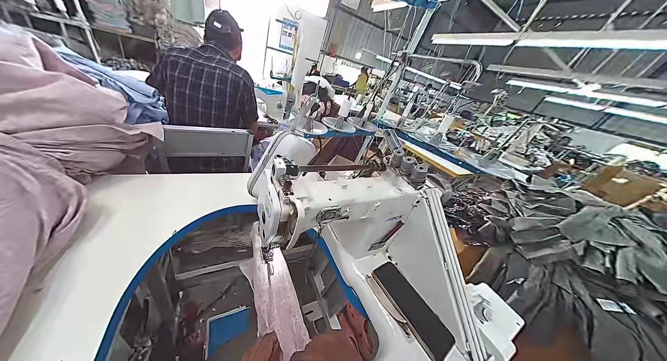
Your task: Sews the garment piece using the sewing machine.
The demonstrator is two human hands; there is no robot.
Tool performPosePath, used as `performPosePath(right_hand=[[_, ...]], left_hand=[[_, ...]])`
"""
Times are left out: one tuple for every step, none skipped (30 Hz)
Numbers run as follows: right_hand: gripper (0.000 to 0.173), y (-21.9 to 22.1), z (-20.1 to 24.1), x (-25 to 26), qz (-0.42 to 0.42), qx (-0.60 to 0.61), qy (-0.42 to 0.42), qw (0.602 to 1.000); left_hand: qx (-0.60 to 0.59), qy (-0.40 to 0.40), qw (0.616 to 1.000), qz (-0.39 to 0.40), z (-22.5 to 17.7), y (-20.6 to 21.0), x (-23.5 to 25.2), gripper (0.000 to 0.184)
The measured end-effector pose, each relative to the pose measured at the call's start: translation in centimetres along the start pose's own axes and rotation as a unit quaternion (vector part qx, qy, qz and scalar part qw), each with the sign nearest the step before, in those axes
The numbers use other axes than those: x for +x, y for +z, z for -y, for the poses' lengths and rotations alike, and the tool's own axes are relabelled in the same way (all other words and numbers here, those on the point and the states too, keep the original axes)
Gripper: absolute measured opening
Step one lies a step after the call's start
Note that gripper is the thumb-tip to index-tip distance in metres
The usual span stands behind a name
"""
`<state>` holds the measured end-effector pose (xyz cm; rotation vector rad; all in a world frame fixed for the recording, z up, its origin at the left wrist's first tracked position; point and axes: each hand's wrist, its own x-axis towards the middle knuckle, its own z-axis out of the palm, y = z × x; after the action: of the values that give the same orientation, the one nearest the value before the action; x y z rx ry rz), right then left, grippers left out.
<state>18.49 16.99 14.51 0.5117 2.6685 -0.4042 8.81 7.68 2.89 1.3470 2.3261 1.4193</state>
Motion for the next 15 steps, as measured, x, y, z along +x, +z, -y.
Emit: performPosePath(right_hand=[[0.025,-0.1,-0.6,-0.1,-0.01,0.005,0.002,1.0],[0.026,-0.3,-0.8,-0.2,-0.003,0.006,0.012,1.0],[0.027,-0.7,-0.9,-0.2,0.024,0.001,0.022,0.999],[0.028,-0.9,-0.7,-0.1,0.058,-0.01,0.034,0.998],[0.026,-0.8,-0.5,0.0,0.083,-0.025,0.039,0.996],[0.025,-1.0,-0.5,0.3,0.09,-0.039,0.039,0.994],[0.025,-1.1,-0.6,0.5,0.08,-0.046,0.034,0.995],[0.024,-1.2,-0.8,0.7,0.076,-0.052,0.029,0.995],[0.023,-1.0,-1.0,0.7,0.074,-0.053,0.025,0.996],[0.022,-0.7,-1.1,0.7,0.069,-0.05,0.016,0.996],[0.022,-0.4,-1.3,0.8,0.058,-0.051,0.006,0.997],[0.023,-0.5,-1.3,1.0,0.06,-0.053,0.005,0.997],[0.023,-0.6,-1.2,1.4,0.066,-0.059,0.01,0.996],[0.024,-0.7,-1.0,1.7,0.066,-0.062,0.018,0.996],[0.025,-0.8,-0.8,2.1,0.07,-0.066,0.033,0.995]], left_hand=[[0.0,0.008,0.999,-0.032,-0.3,0.6,0.5,0.023],[0.002,0.005,0.999,-0.053,-0.7,1.1,0.7,0.021],[0.013,-0.004,0.998,-0.062,-1.1,1.5,0.8,0.019],[0.021,-0.019,0.998,-0.05,-1.4,1.4,0.8,0.019],[0.014,-0.044,0.999,-0.013,-1.6,0.8,0.3,0.02],[0.005,-0.055,0.998,0.005,-1.7,0.3,0.0,0.021],[-0.01,-0.056,0.998,0.011,-1.6,-0.1,-0.3,0.022],[-0.019,-0.044,0.999,0.003,-1.5,-0.1,-0.7,0.022],[-0.022,-0.024,0.999,-0.021,-1.4,0.5,-1.2,0.022],[-0.019,0.001,0.998,-0.056,-1.0,1.2,-1.6,0.022],[-0.018,0.026,0.995,-0.093,-0.5,1.9,-1.5,0.023],[-0.018,0.045,0.991,-0.123,0.0,2.6,-1.1,0.024],[-0.02,0.056,0.988,-0.14,0.4,2.9,-0.5,0.025],[-0.025,0.056,0.988,-0.141,0.7,3.0,0.0,0.024],[-0.028,0.043,0.99,-0.13,0.7,2.9,0.4,0.022]])
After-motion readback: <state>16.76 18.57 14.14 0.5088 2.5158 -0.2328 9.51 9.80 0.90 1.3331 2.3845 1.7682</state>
